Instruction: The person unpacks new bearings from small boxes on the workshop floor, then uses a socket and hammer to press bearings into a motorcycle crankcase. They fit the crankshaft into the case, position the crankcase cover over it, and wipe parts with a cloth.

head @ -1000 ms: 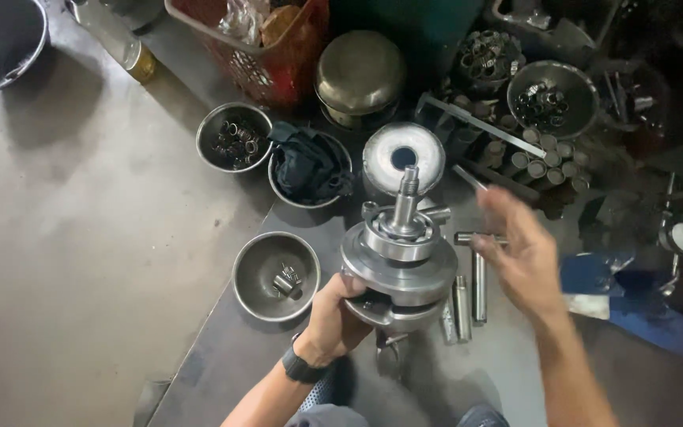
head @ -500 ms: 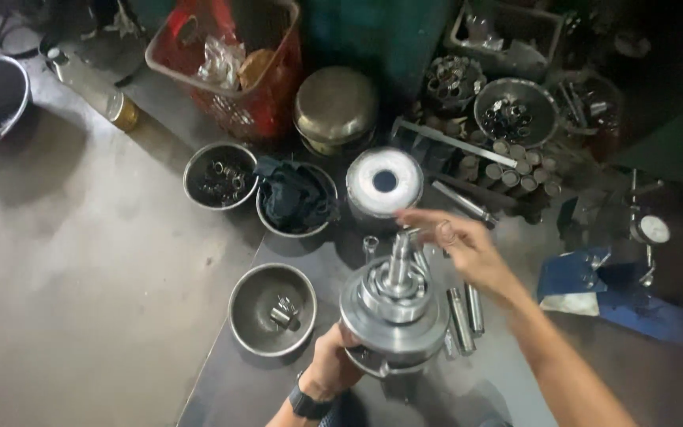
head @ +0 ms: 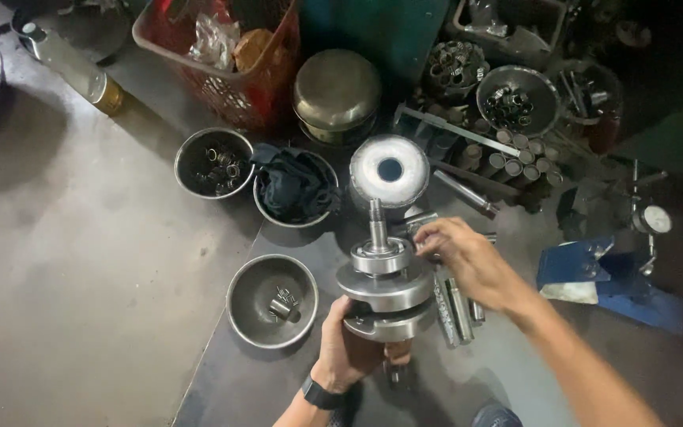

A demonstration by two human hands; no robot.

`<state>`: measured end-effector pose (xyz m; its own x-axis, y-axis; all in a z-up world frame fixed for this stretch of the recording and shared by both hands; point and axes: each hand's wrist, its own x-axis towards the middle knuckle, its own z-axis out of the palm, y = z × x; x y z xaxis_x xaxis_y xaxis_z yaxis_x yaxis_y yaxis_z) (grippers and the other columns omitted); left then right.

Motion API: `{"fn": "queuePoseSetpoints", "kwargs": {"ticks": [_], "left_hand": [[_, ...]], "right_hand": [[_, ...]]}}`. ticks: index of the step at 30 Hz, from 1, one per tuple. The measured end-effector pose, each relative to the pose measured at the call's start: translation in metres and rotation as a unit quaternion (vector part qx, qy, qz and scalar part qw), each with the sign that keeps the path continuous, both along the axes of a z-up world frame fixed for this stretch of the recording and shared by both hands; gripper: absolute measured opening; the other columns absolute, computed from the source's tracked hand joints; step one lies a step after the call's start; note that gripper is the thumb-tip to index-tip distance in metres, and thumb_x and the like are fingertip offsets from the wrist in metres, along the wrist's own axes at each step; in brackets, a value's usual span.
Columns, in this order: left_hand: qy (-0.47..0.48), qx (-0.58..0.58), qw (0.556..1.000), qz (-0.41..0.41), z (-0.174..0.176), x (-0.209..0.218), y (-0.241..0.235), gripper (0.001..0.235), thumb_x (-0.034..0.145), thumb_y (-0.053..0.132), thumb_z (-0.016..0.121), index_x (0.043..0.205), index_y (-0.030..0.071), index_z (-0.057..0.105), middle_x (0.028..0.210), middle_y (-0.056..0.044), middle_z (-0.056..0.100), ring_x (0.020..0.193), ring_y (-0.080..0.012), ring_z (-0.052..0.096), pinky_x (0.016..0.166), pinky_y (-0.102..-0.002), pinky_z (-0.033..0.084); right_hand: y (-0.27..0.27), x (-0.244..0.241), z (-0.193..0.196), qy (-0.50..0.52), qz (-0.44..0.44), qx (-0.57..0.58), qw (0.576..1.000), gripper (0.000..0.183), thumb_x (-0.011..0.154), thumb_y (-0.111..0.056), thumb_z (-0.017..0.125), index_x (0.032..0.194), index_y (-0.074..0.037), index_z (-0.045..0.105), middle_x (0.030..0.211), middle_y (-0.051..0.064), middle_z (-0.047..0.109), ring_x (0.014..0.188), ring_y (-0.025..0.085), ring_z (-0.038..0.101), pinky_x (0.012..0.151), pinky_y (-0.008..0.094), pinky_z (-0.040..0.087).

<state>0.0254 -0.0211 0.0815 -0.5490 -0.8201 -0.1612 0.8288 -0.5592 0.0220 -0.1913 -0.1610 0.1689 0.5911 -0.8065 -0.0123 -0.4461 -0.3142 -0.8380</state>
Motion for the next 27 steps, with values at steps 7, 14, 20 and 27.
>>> {"fn": "queuePoseSetpoints", "kwargs": {"ticks": [7,14,20,27], "left_hand": [[-0.174,0.107,0.978,0.043,-0.031,-0.009,0.003,0.07,0.084,0.058,0.047,0.133,0.008,0.055,0.122,-0.011,0.07,0.104,-0.0264,0.07,0.086,-0.048,0.057],[-0.159,-0.032,0.979,0.122,-0.015,-0.025,-0.011,0.078,0.098,0.065,0.051,0.145,0.002,0.048,0.135,-0.012,0.063,0.122,-0.0282,0.061,0.102,-0.045,0.05],[-0.185,-0.242,0.947,0.107,-0.056,0.026,-0.009,0.102,0.089,0.082,0.048,0.15,0.0,0.046,0.152,-0.014,0.055,0.141,-0.0269,0.054,0.122,-0.046,0.04],[-0.217,-0.253,0.938,0.095,0.011,0.029,-0.054,0.106,0.085,0.079,0.052,0.157,0.005,0.028,0.157,-0.017,0.045,0.144,-0.031,0.048,0.119,-0.048,0.04]], "right_hand": [[0.066,0.042,0.06,0.159,-0.13,0.192,0.96,0.025,0.086,-0.027,0.072,0.102,-0.008,0.068,0.077,0.008,0.077,0.063,0.019,0.069,0.059,0.037,0.056],[0.065,0.096,0.088,0.049,-0.01,-0.279,0.959,0.017,0.085,-0.011,0.077,0.09,-0.005,0.061,0.072,0.006,0.066,0.058,0.02,0.067,0.051,0.033,0.052],[0.022,0.093,0.132,0.125,0.059,-0.285,0.948,0.019,0.08,-0.011,0.077,0.087,-0.005,0.06,0.071,0.008,0.065,0.06,0.026,0.067,0.051,0.038,0.052],[0.037,0.092,0.146,0.135,0.163,-0.176,0.961,0.021,0.084,-0.014,0.076,0.09,-0.004,0.059,0.075,0.008,0.063,0.066,0.03,0.065,0.057,0.043,0.052]]}}
